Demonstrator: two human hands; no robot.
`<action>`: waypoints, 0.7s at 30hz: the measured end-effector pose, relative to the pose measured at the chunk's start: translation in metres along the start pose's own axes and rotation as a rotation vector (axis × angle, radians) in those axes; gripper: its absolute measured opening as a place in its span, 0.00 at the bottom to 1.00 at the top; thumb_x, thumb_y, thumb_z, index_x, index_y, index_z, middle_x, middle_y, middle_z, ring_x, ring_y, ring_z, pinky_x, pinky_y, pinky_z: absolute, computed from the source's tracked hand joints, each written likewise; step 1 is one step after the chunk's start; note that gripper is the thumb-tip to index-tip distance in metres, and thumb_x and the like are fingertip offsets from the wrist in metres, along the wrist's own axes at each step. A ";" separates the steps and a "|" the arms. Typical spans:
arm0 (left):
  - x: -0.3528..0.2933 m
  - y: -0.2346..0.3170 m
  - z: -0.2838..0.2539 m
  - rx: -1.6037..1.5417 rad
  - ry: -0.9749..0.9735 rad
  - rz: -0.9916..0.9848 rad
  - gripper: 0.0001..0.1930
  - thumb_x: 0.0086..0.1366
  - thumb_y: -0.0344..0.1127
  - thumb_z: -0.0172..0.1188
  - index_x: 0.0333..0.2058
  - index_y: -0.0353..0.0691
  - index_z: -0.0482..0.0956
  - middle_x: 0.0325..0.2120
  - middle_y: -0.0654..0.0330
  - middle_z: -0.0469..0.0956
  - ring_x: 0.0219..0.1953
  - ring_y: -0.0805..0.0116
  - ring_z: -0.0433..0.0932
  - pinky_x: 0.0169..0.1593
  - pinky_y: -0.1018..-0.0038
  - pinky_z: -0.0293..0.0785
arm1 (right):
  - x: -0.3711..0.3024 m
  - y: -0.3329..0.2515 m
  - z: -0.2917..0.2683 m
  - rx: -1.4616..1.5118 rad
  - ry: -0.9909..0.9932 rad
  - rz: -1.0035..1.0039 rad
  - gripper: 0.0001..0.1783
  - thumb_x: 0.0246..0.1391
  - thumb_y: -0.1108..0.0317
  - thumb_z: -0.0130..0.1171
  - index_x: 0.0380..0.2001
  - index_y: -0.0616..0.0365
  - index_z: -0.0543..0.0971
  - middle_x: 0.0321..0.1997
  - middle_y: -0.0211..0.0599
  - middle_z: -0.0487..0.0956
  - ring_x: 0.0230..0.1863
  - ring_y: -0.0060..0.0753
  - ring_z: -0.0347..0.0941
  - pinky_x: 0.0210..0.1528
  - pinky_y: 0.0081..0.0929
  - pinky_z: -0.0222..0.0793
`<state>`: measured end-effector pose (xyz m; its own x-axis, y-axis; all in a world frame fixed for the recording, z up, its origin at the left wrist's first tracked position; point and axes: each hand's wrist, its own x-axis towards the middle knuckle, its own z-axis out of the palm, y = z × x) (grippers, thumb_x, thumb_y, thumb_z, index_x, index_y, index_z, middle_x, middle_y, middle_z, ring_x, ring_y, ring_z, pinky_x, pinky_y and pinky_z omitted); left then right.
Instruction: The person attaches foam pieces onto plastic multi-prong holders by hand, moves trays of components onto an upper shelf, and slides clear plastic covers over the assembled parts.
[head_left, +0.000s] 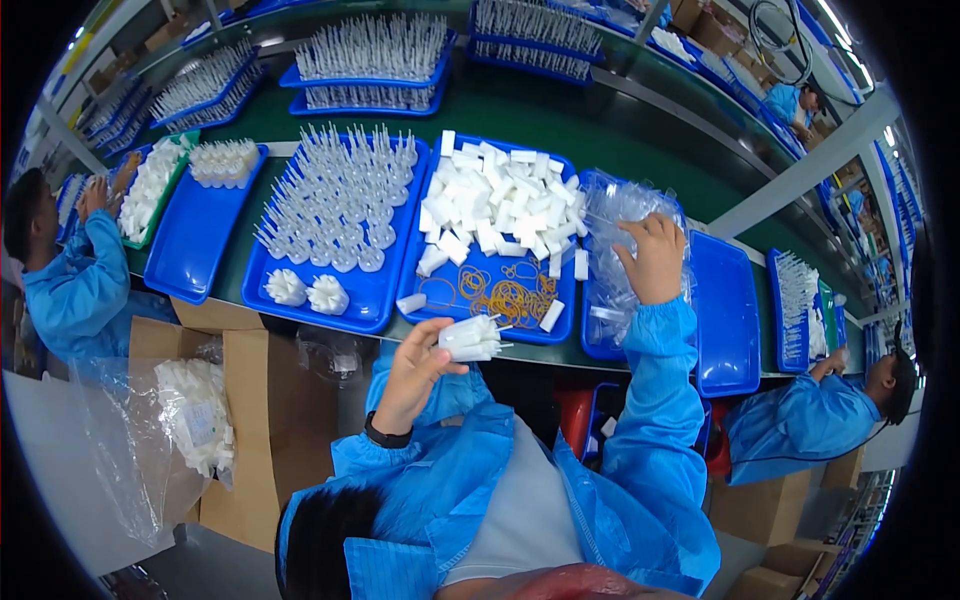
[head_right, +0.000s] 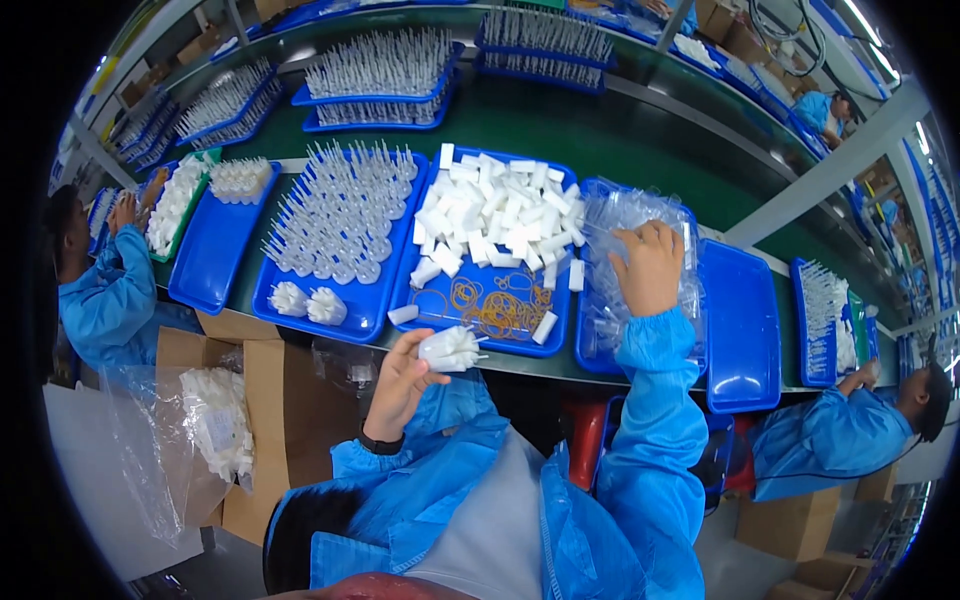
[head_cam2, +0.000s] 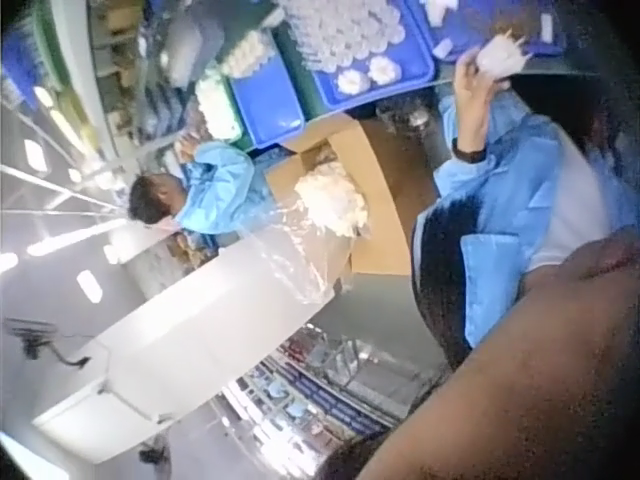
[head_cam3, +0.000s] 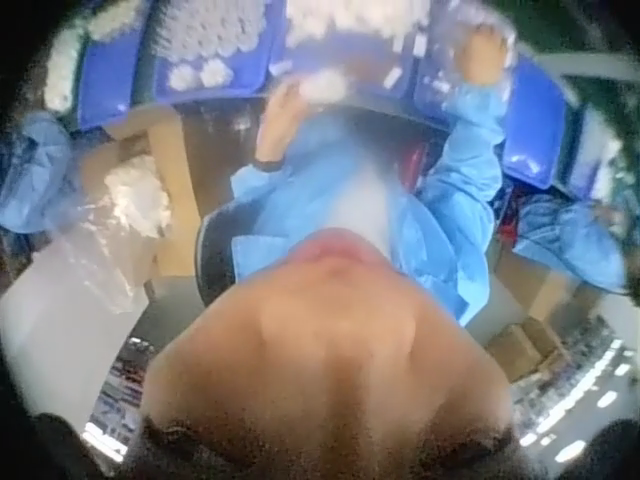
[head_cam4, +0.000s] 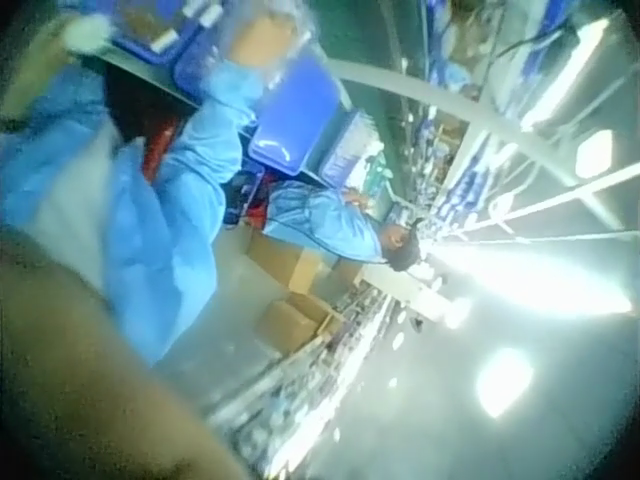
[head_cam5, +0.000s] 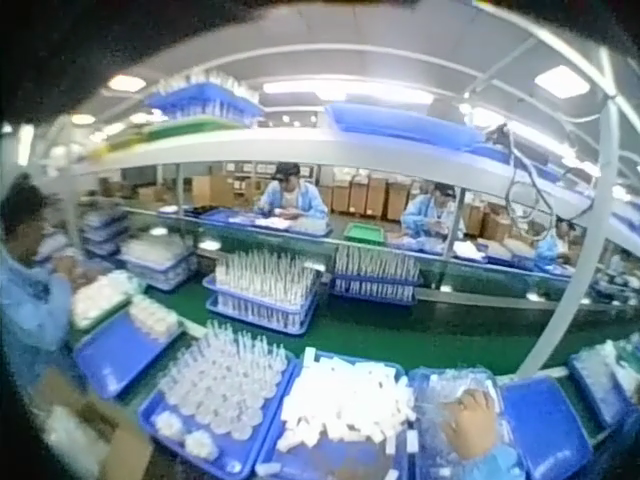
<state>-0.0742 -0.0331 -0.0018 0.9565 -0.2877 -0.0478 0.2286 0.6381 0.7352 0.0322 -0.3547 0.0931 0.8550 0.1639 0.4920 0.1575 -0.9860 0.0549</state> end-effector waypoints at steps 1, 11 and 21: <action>0.000 0.001 0.002 0.001 0.001 -0.008 0.20 0.61 0.28 0.53 0.52 0.35 0.63 0.47 0.54 0.68 0.47 0.65 0.72 0.42 0.72 0.77 | 0.000 -0.001 0.000 0.028 0.001 0.009 0.16 0.33 0.71 0.67 0.32 0.50 0.80 0.34 0.35 0.74 0.48 0.41 0.65 0.55 0.40 0.54; 0.006 0.002 0.008 0.010 -0.010 -0.058 0.20 0.61 0.28 0.54 0.51 0.36 0.63 0.48 0.54 0.68 0.46 0.65 0.73 0.42 0.72 0.77 | 0.003 -0.008 -0.009 0.099 0.071 0.044 0.13 0.32 0.73 0.67 0.27 0.52 0.79 0.31 0.34 0.74 0.43 0.39 0.67 0.48 0.37 0.58; 0.006 0.001 0.005 0.002 -0.019 -0.070 0.21 0.61 0.28 0.54 0.52 0.36 0.62 0.48 0.54 0.67 0.47 0.65 0.72 0.42 0.72 0.77 | 0.002 -0.013 -0.027 0.139 0.248 0.041 0.11 0.40 0.71 0.64 0.31 0.56 0.80 0.31 0.36 0.75 0.39 0.38 0.68 0.43 0.33 0.59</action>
<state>-0.0697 -0.0378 0.0018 0.9345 -0.3452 -0.0867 0.2948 0.6141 0.7321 0.0186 -0.3419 0.1168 0.7174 0.0950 0.6901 0.2067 -0.9751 -0.0807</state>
